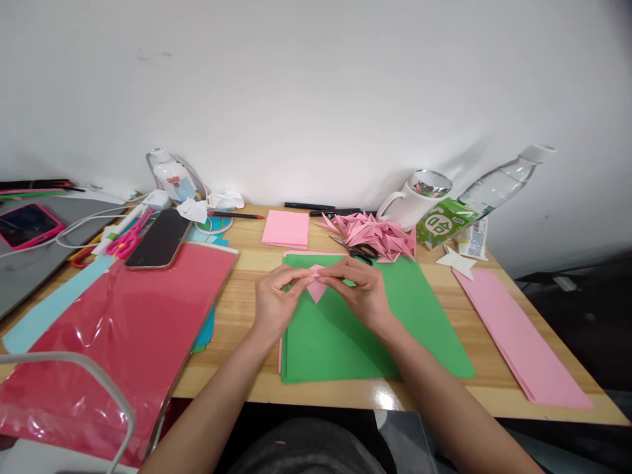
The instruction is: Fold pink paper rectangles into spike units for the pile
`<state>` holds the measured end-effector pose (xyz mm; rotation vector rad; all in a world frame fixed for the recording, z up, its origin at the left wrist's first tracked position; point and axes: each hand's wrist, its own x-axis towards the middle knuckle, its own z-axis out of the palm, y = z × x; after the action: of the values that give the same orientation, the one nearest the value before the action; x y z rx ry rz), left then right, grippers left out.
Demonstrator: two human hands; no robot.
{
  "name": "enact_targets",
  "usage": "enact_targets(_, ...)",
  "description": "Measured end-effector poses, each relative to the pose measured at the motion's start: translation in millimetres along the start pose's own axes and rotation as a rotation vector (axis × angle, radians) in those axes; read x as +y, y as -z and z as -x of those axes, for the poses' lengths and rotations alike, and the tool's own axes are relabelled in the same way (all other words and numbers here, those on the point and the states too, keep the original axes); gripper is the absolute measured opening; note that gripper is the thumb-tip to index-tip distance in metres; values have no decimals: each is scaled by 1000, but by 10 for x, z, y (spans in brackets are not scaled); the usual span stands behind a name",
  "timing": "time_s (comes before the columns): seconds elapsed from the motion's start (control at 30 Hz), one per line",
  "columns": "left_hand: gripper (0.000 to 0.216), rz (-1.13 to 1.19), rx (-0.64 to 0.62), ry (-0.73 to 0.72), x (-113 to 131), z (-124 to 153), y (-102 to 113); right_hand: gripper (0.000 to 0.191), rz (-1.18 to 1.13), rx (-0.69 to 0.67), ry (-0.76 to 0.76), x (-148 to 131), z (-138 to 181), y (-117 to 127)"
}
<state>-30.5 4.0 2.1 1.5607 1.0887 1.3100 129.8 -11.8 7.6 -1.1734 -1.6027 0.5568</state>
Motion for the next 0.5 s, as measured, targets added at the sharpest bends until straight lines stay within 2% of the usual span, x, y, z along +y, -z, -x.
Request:
enact_targets(0.17,10,-19,-1,22,24,3,-19,12,53,-5,-28,-28,17,-26)
enact_targets(0.33,9,79,-59,19,40,-16,-25,12,51,30,-1,-54,-3,-34)
enact_targets(0.4,10,129,-80,78,45,-28,-21,15,-21,-1,-73,-61,-9,-31)
enact_targets(0.5,16,175,-75,233,53,-42,-10,22,-184,-41,-280,-55,-1,-25)
